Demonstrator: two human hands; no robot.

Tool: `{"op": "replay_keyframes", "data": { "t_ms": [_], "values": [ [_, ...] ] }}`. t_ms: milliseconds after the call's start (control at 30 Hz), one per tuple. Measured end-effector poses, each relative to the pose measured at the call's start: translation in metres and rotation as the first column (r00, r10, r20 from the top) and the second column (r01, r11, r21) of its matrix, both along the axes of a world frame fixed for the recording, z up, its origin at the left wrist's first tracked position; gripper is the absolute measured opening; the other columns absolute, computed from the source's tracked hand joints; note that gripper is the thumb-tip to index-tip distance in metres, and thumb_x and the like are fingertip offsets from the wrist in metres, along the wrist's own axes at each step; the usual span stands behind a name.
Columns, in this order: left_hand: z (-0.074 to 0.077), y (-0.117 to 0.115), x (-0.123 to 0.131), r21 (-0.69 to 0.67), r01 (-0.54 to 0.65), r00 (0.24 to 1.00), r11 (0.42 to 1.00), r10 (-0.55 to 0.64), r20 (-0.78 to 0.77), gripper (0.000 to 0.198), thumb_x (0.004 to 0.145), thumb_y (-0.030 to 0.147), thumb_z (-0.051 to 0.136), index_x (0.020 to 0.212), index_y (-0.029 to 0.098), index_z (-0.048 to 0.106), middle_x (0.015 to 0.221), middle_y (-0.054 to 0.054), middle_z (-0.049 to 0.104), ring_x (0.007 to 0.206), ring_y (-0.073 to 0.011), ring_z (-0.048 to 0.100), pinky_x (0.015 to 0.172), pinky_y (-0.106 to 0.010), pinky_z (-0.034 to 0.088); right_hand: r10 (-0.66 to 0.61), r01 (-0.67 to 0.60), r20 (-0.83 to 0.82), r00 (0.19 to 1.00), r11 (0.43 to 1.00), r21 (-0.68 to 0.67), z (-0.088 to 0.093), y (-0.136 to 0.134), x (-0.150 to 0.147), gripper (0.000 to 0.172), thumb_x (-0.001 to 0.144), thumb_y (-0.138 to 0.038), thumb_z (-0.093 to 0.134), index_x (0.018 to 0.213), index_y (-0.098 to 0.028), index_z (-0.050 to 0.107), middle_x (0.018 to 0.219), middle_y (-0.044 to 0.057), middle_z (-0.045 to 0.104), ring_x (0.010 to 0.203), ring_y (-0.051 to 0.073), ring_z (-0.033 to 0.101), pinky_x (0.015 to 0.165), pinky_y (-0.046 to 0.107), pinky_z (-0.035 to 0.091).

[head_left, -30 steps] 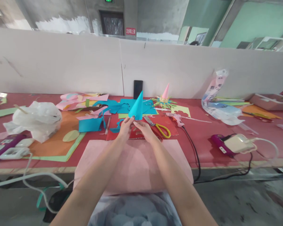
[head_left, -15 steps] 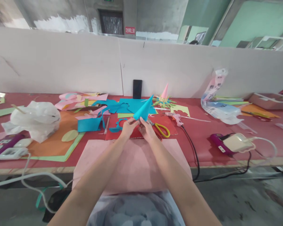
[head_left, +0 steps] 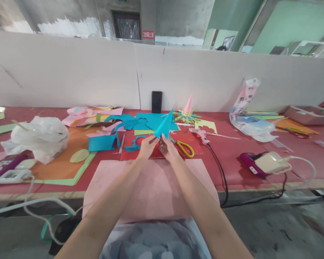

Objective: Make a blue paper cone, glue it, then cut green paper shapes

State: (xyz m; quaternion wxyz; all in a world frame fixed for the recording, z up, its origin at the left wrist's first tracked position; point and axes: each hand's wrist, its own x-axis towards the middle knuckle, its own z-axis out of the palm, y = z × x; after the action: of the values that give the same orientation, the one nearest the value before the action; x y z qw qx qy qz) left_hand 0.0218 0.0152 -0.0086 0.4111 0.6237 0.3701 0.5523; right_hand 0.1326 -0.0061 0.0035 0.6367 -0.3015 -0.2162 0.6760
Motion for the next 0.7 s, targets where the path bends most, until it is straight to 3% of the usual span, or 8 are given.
{"op": "replay_keyframes", "data": {
  "t_ms": [300,533,700],
  "values": [
    [0.0008,0.0014,-0.0003,-0.029,0.041,0.998,0.999,-0.039,0.055,0.027,0.067,0.032,0.064,0.089,0.017,0.068,0.094,-0.005,0.069,0.089,-0.0204,0.062,0.086,-0.033,0.044,-0.017,0.016,0.024,1.000,1.000,0.012,-0.0049,0.0035,0.0016,0.021,0.060,-0.028,0.074,0.072,-0.019,0.059,0.061,-0.005,0.060,0.049,0.005,0.051,0.041,0.015,0.040],
    [-0.0020,0.0038,-0.0025,-0.073,-0.056,0.998,0.996,0.057,0.011,0.021,0.067,0.034,0.063,0.078,0.017,0.069,0.081,-0.003,0.069,0.081,-0.0185,0.062,0.080,-0.031,0.047,-0.050,0.048,0.053,0.997,0.998,0.051,-0.0086,0.0058,0.0029,0.023,0.061,-0.033,0.073,0.072,-0.019,0.059,0.063,-0.005,0.059,0.050,0.004,0.051,0.040,0.014,0.040],
    [-0.0034,0.0045,-0.0027,-0.107,-0.032,0.996,0.994,0.040,0.076,0.026,0.065,0.037,0.064,0.080,0.018,0.069,0.082,-0.003,0.069,0.078,-0.0174,0.061,0.078,-0.030,0.047,-0.034,0.034,0.019,0.999,0.999,0.035,-0.0077,0.0055,0.0030,0.021,0.060,-0.029,0.074,0.072,-0.019,0.060,0.065,-0.006,0.060,0.051,0.003,0.051,0.041,0.013,0.039]
  ]
}}
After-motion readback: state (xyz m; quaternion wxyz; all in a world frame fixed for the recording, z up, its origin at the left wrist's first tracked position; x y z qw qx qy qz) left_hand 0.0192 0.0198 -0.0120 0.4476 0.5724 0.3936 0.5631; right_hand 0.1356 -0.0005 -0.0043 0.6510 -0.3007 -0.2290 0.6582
